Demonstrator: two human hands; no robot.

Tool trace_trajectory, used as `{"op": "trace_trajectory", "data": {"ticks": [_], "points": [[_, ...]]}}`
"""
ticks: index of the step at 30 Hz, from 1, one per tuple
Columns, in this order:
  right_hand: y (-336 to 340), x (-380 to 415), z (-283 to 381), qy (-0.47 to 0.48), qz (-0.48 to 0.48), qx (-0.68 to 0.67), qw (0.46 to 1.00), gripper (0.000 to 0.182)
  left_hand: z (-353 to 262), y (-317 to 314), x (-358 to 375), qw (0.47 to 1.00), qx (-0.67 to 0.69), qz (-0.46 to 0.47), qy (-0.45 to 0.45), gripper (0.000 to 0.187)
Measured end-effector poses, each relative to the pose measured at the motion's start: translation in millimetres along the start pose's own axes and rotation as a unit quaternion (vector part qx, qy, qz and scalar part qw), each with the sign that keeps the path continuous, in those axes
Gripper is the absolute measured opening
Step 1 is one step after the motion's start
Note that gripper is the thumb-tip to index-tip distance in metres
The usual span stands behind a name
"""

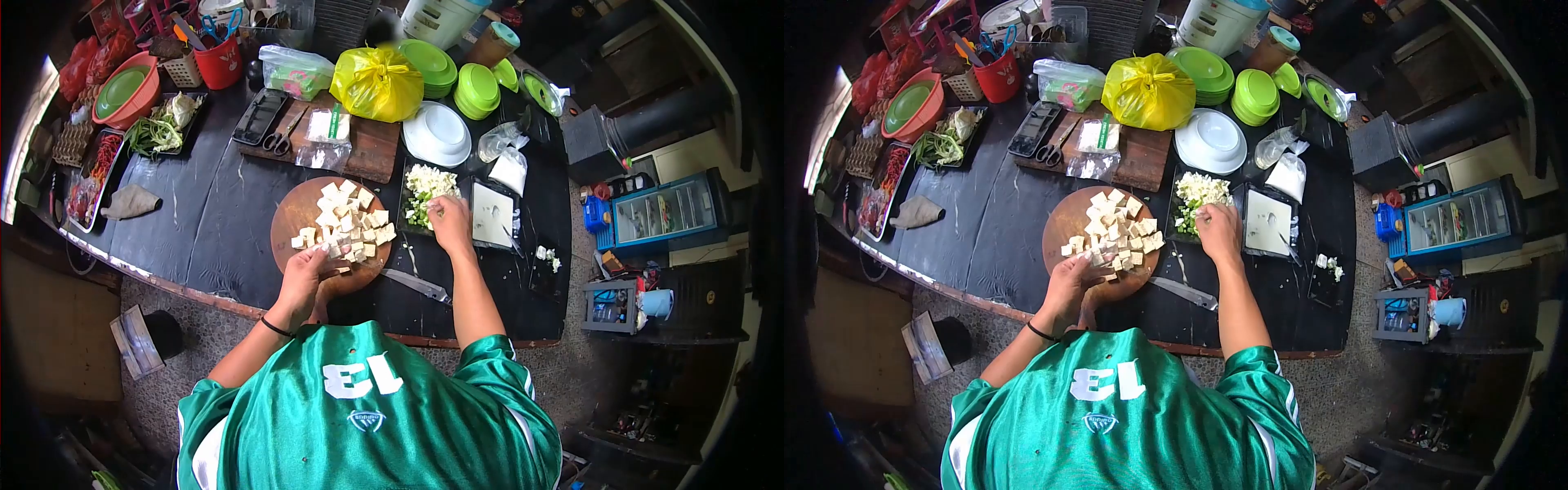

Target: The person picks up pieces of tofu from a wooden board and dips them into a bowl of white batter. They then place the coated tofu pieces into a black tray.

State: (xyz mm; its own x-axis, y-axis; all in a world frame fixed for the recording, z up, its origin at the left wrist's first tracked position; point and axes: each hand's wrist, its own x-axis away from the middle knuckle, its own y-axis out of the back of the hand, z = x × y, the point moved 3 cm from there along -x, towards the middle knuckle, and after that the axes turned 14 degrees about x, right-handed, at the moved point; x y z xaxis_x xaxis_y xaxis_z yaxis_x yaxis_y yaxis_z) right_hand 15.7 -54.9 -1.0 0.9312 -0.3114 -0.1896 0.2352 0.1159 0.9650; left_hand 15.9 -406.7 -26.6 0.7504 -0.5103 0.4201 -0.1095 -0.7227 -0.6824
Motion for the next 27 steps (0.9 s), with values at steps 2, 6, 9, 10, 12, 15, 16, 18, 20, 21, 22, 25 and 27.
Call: {"op": "trace_trajectory", "data": {"ticks": [2, 6, 9, 10, 12, 15, 16, 18, 20, 21, 22, 25, 27], "points": [[5, 3, 6, 0.015, 0.023, 0.033, 0.999, 0.015, 1, 4, -1, 1.0, 0.0, 0.001, -0.004, 0.04], [19, 11, 24, 0.058, 0.071, 0.116, 0.989, 0.014, 4, 8, -2, 1.0, 0.008, -0.008, -0.006, 0.04], [16, 16, 27, 0.093, 0.049, 0.133, 0.985, 0.018, 3, 5, 0, 1.0, 0.006, -0.015, -0.003, 0.04], [15, 16, 26, 0.092, 0.049, 0.134, 0.985, 0.018, 3, 3, 0, 1.0, 0.006, -0.014, -0.003, 0.04], [11, 15, 26, 0.114, 0.038, 0.162, 0.979, 0.018, 2, 1, 1, 1.0, -0.001, -0.008, -0.004, 0.04], [5, 14, 24, 0.123, 0.041, 0.179, 0.975, 0.017, 0, 0, 1, 1.0, 0.001, -0.01, 0.001, 0.039], [3, 15, 23, 0.124, 0.04, 0.179, 0.975, 0.017, 0, 0, 1, 1.0, 0.001, -0.01, 0.0, 0.039], [3, 16, 22, 0.113, 0.02, 0.16, 0.98, 0.017, -1, -1, 2, 1.0, -0.008, -0.009, -0.001, 0.039], [5, 17, 21, 0.103, 0.002, 0.139, 0.985, 0.016, -1, -5, 2, 1.0, -0.002, -0.005, 0.004, 0.039], [7, 18, 20, 0.093, -0.014, 0.119, 0.988, 0.015, 0, -7, 2, 1.0, 0.005, 0.0, 0.012, 0.038], [7, 19, 19, 0.089, -0.017, 0.117, 0.989, 0.015, 3, -7, 1, 1.0, 0.001, 0.002, 0.012, 0.038], [16, 19, 17, 0.028, -0.087, -0.034, 0.995, 0.012, 12, -14, -2, 0.999, 0.027, 0.026, 0.031, 0.036], [23, 23, 17, -0.013, -0.064, -0.098, 0.993, 0.011, 16, -23, -3, 0.998, 0.022, 0.026, 0.051, 0.034]]}}
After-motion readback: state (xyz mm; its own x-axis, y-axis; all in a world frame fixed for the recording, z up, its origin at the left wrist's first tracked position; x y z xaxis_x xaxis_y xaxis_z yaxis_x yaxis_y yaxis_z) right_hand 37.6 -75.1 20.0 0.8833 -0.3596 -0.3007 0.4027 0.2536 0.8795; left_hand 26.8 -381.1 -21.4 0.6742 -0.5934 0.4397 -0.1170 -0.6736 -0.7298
